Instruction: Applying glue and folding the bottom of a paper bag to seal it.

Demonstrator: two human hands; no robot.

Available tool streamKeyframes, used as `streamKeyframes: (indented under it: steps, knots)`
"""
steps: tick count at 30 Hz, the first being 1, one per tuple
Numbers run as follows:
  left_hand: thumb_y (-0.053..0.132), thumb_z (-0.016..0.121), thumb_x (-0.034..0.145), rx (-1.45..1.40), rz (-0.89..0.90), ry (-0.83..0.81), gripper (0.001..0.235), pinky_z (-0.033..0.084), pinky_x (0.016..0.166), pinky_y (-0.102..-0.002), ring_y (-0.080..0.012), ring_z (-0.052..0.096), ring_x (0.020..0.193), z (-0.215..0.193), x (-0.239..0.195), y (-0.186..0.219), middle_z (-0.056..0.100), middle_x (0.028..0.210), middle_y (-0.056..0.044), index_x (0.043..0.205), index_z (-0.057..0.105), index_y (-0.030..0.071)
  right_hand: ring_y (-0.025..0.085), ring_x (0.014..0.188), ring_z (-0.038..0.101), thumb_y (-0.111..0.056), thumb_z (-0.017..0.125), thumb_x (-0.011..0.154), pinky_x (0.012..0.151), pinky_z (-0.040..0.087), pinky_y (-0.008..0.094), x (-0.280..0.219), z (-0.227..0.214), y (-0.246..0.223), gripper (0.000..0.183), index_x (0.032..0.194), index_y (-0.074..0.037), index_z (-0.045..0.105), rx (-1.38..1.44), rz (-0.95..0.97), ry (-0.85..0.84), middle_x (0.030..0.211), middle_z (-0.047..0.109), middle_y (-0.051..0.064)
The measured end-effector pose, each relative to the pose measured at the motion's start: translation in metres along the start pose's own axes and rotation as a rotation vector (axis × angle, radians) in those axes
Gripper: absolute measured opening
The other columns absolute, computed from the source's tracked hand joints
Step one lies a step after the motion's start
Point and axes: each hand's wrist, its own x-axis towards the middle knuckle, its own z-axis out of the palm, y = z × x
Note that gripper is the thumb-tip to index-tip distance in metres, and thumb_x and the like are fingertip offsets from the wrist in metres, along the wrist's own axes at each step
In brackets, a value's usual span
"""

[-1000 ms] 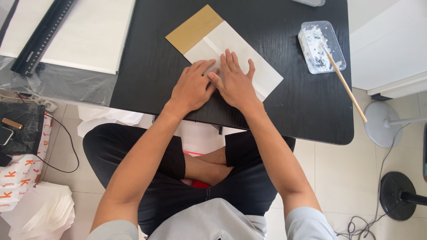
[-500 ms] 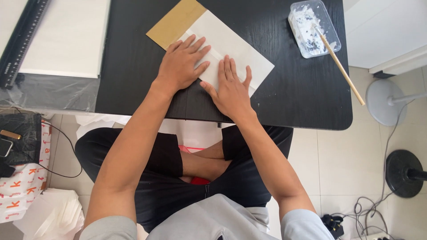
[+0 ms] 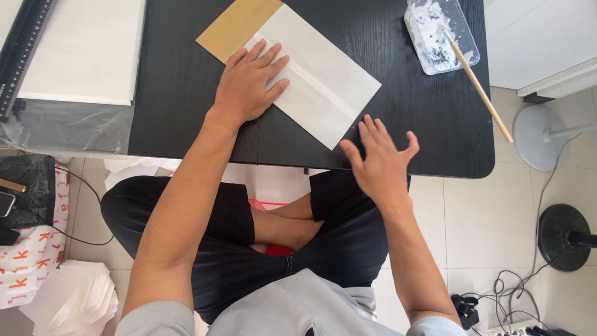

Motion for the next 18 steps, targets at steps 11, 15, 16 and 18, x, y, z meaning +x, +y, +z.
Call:
streamKeyframes:
  steps: [11, 15, 16, 18]
  knots:
    - [0.034, 0.061, 0.099, -0.018, -0.019, 0.038, 0.045, 0.026, 0.116, -0.043, -0.0238, 0.040, 0.146, -0.004, -0.002, 0.000, 0.056, 0.152, -0.006, 0.137, 0.069, 0.011, 0.023, 0.140, 0.047, -0.026, 0.054, 0.107, 0.111, 0.020, 0.047, 0.064, 0.008, 0.042, 0.041, 0.142, -0.005, 0.059, 0.244, -0.184, 0.103, 0.156, 0.050, 0.011]
    - [0.037, 0.064, 0.099, 0.036, -0.173, 0.127, 0.042, 0.024, 0.108, -0.055, -0.0337, 0.032, 0.145, 0.007, -0.004, -0.014, 0.049, 0.151, -0.014, 0.130, 0.073, 0.010, 0.028, 0.146, 0.038, -0.043, 0.045, 0.108, 0.110, 0.017, 0.047, 0.072, 0.018, 0.049, 0.055, 0.148, -0.005, 0.051, 0.246, -0.101, 0.018, 0.160, 0.042, 0.018]
    - [0.037, 0.064, 0.099, 0.037, -0.174, 0.129, 0.042, 0.024, 0.108, -0.055, -0.0337, 0.032, 0.145, 0.008, -0.004, -0.014, 0.049, 0.151, -0.014, 0.130, 0.073, 0.010, 0.028, 0.146, 0.038, -0.043, 0.045, 0.108, 0.110, 0.017, 0.047, 0.072, 0.017, 0.048, 0.055, 0.148, -0.005, 0.051, 0.245, -0.103, 0.019, 0.160, 0.042, 0.018]
    - [0.041, 0.063, 0.101, 0.042, -0.259, 0.159, 0.049, 0.020, 0.109, -0.058, -0.0343, 0.022, 0.148, 0.010, -0.004, -0.013, 0.043, 0.156, -0.019, 0.131, 0.071, 0.003, 0.027, 0.146, 0.039, -0.042, 0.048, 0.108, 0.109, 0.019, 0.046, 0.070, 0.015, 0.047, 0.054, 0.145, -0.003, 0.052, 0.278, -0.112, 0.046, 0.155, 0.051, 0.014]
